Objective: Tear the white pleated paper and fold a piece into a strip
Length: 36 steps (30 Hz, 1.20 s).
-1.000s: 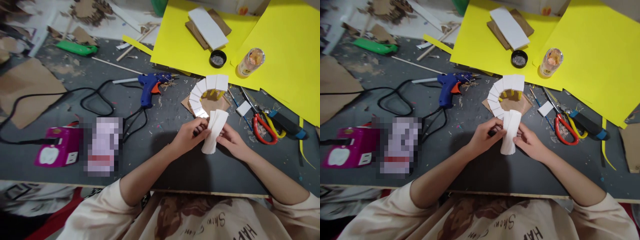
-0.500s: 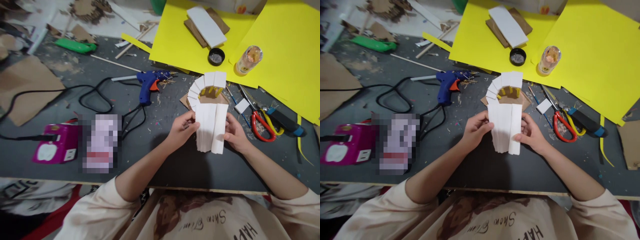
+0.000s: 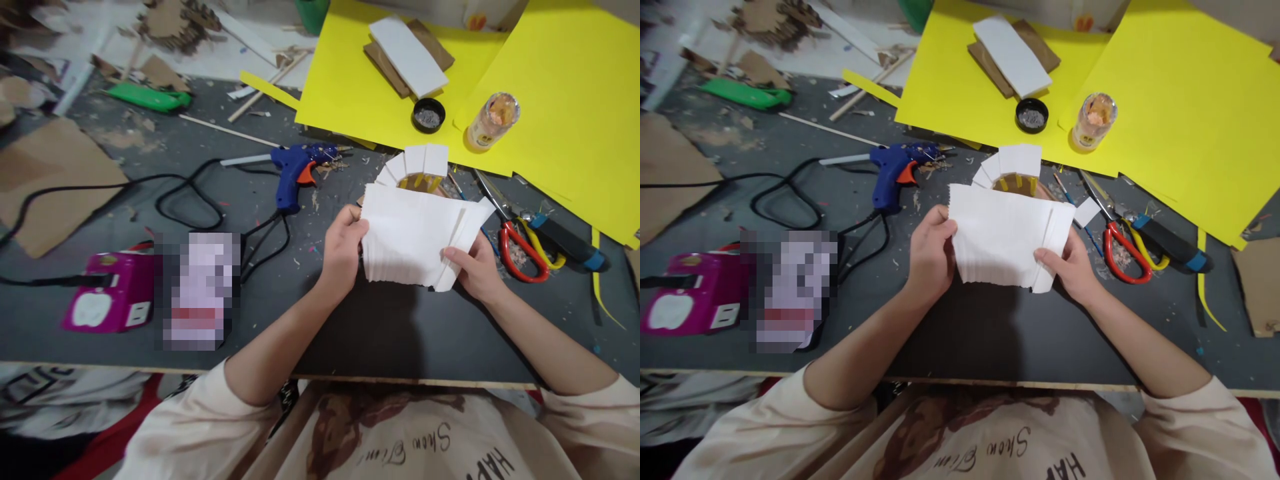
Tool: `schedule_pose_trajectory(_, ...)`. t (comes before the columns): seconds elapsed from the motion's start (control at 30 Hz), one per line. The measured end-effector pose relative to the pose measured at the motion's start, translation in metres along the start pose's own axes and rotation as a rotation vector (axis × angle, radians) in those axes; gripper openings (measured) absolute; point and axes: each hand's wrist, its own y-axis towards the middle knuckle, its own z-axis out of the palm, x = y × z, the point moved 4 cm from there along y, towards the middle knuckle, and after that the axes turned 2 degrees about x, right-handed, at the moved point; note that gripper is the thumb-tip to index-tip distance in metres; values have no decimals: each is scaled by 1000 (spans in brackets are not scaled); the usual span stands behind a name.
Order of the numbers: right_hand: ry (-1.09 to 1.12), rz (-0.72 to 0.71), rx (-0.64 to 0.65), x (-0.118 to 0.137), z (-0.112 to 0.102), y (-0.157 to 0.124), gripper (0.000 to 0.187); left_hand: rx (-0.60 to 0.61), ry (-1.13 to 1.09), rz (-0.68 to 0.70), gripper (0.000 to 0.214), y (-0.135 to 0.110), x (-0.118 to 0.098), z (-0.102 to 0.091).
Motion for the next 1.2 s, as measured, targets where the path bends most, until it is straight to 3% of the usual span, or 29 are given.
schedule_pose_trajectory(0.17, -46, 10, 43, -1, 0, 0, 54, 101, 135, 78, 24, -3, -6, 8)
schedule_pose_trajectory(0.37, 13, 33, -19, 2, 1, 1, 53, -142, 112, 194, 19, 0, -9, -8)
schedule_pose_trajectory(0.47, -13, 13, -102, 6, -2, 2, 58, -223, 110, 252, 17, 1, -13, -14)
schedule_pose_trajectory(0.57, -96, -42, -154, 14, -5, 2, 52, -275, 119, 326, 14, -3, -28, -23)
schedule_pose_trajectory(0.7, -192, -52, -128, 26, -8, -5, 47, -167, 342, 291, 24, -17, -44, -41)
schedule_pose_trajectory(0.83, -323, 36, -36, 25, -7, -20, 73, -49, 823, 347, 15, -38, -36, -60)
schedule_pose_trajectory(0.9, -492, -66, 1, 27, -7, -29, 71, 41, 1072, 343, 27, -43, -21, -64)
schedule_pose_trajectory(1.03, -914, -286, 161, 29, 2, -44, 30, 235, 1367, 527, 27, -45, -7, -58)
schedule_pose_trajectory(1.13, -1129, -413, 172, 32, 7, -48, 29, 300, 1469, 524, 25, -44, -16, -47)
schedule_pose_trajectory(1.2, -1190, -492, 151, 35, 10, -49, 29, 233, 1525, 564, 25, -47, -30, -34)
